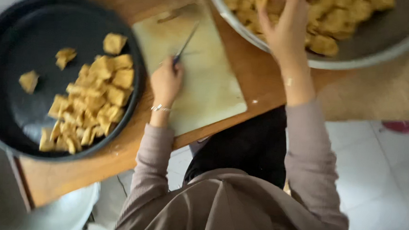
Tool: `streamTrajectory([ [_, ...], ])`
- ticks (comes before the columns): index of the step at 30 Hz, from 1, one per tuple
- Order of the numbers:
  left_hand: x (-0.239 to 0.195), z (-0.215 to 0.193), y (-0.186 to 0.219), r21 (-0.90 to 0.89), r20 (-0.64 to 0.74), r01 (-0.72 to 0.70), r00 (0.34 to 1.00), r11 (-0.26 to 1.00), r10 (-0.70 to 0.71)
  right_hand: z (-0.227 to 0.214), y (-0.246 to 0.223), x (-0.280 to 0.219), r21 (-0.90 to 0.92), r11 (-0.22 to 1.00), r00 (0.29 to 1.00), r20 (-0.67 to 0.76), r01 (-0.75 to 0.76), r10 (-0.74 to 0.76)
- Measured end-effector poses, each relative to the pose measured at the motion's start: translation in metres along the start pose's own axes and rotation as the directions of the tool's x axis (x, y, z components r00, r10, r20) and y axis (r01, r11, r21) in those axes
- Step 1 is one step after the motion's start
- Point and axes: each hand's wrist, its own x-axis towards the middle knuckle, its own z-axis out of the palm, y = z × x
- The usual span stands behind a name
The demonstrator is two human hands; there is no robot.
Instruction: The person slices fried tofu cubes into smaller pieces using a knife on a cutting board.
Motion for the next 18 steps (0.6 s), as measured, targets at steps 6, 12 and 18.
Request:
streamTrajectory([
  [6, 0.002, -0.008, 0.01, -0.097, -0.071, -0.022, 0.997, 0.995, 0.015, 0.08, -0.101, -0.076, 0.046, 0.992, 0.97, 0.211, 0.118, -0.125],
  [12, 0.006, -0.01, 0.015, -0.029, -0.088, -0.038, 0.996, 0.999, 0.035, 0.082, -0.139, -0.088, 0.204, 0.971, 0.925, 0.379, -0.121, 0.036],
  [18, -0.004, -0.015, 0.016, -0.2, -0.089, -0.094, 0.993, 0.975, 0.077, 0.082, -0.134, -0.107, 0.304, 0.923, 0.925, 0.363, -0.235, 0.115],
])
